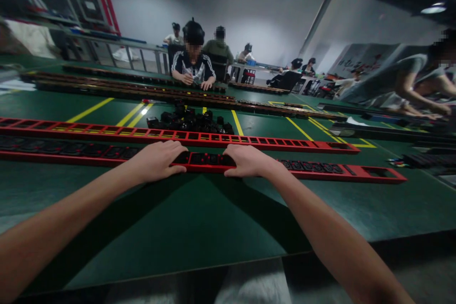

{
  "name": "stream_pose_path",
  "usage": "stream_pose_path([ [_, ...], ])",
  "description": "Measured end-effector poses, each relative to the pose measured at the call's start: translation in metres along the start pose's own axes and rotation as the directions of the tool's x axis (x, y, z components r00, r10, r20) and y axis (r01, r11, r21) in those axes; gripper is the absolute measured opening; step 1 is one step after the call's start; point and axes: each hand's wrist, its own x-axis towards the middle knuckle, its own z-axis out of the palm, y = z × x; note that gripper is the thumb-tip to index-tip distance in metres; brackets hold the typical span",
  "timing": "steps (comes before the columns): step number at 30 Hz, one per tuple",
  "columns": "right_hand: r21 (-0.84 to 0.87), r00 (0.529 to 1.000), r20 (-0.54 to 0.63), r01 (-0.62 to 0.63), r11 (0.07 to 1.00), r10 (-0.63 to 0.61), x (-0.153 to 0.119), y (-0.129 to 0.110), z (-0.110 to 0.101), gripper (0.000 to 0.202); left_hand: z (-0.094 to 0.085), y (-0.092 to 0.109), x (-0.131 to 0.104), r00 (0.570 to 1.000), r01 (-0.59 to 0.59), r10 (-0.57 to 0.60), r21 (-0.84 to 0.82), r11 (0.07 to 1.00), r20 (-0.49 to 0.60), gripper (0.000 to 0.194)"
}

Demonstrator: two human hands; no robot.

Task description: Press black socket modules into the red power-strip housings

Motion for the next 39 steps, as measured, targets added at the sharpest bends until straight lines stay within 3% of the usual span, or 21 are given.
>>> stream_pose_path([
  [4,-0.018,0.997,-0.078,0.028,0.999,-0.029,0.006,0.000,0.007,0.044,0.000,-0.013,-0.003,0.999,0.007,-0.007,-0.003,1.000,-0.032,0.048],
  [11,-0.010,0.994,-0.105,0.039,0.999,-0.039,0.010,0.003,0.020,0.048,0.005,-0.019,-0.004,1.000,0.014,-0.014,0.004,1.000,-0.026,0.053],
  [19,0.028,0.977,-0.186,0.114,0.993,-0.107,0.012,0.000,0.025,0.053,0.005,-0.004,-0.002,0.983,-0.060,0.052,-0.042,0.997,-0.176,0.052],
  [25,0.015,0.949,-0.234,0.223,0.975,-0.213,0.016,-0.017,0.031,0.051,0.011,0.007,0.002,0.974,-0.144,0.133,-0.048,0.988,-0.186,0.041],
  [39,0.025,0.958,-0.217,0.200,0.980,-0.190,0.019,-0.033,0.035,0.059,0.011,0.010,0.003,0.973,-0.136,0.120,-0.072,0.988,-0.198,0.035],
])
